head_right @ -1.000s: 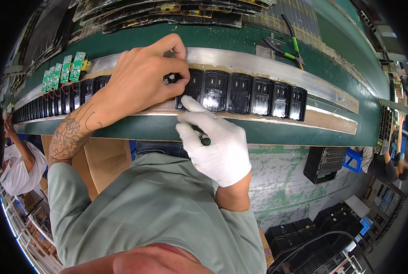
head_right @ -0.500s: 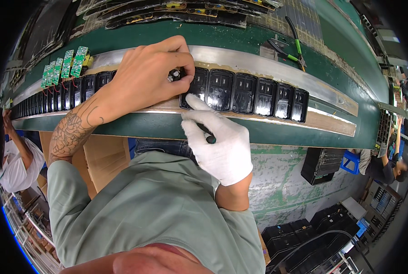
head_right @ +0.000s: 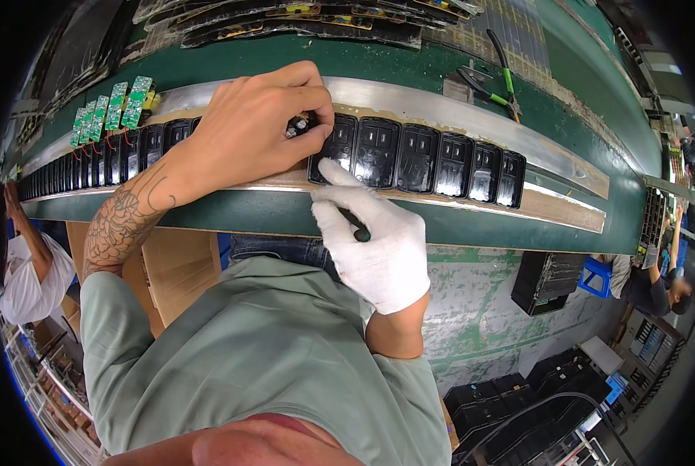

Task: The recorder is assembling small electronic components, stripping wires with pliers, and placing completed units on an assembly line conveyor belt.

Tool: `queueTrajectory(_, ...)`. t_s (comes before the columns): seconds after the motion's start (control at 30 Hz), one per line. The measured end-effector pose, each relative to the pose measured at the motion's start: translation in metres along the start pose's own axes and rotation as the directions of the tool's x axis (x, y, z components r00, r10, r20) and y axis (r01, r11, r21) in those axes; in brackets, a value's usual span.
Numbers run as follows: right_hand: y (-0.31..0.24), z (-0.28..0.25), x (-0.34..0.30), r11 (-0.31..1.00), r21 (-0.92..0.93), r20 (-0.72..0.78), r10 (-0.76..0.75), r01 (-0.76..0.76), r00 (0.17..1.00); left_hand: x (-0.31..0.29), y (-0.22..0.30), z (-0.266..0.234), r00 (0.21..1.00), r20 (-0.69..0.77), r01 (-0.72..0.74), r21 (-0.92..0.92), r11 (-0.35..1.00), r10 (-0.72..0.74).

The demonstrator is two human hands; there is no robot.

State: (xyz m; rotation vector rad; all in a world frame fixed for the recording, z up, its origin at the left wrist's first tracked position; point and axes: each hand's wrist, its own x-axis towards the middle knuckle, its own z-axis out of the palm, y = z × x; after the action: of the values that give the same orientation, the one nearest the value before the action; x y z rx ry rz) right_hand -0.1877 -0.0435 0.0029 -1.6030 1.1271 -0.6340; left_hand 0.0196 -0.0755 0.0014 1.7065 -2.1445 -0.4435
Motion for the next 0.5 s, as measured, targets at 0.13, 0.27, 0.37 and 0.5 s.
queueTrajectory(0.13,-0.0004,-0.0002,0.0002,1.000,0.021,0.001,0.018,-0.018,1.000,-0.0001,-0.0034,0.0009,1.000,-0.014,-0.016,-0.052,0.999,0.016)
queueTrajectory(0.27,0.0022,-0.0002,0.0000,0.999,0.031,0.003,0.013,-0.013,1.000,-0.0014,-0.0043,0.0012,0.999,-0.012,-0.030,-0.047,0.998,0.029)
queueTrajectory(0.37,0.0041,0.0007,0.0006,0.999,0.035,-0.010,0.004,-0.004,1.000,-0.0009,-0.0027,0.0005,1.000,-0.012,-0.027,-0.039,0.999,0.026)
queueTrajectory(0.5,0.0063,0.0024,0.0022,0.999,0.038,-0.056,-0.018,0.020,0.998,0.0010,0.0012,-0.0002,1.000,-0.010,-0.008,-0.016,1.000,0.008)
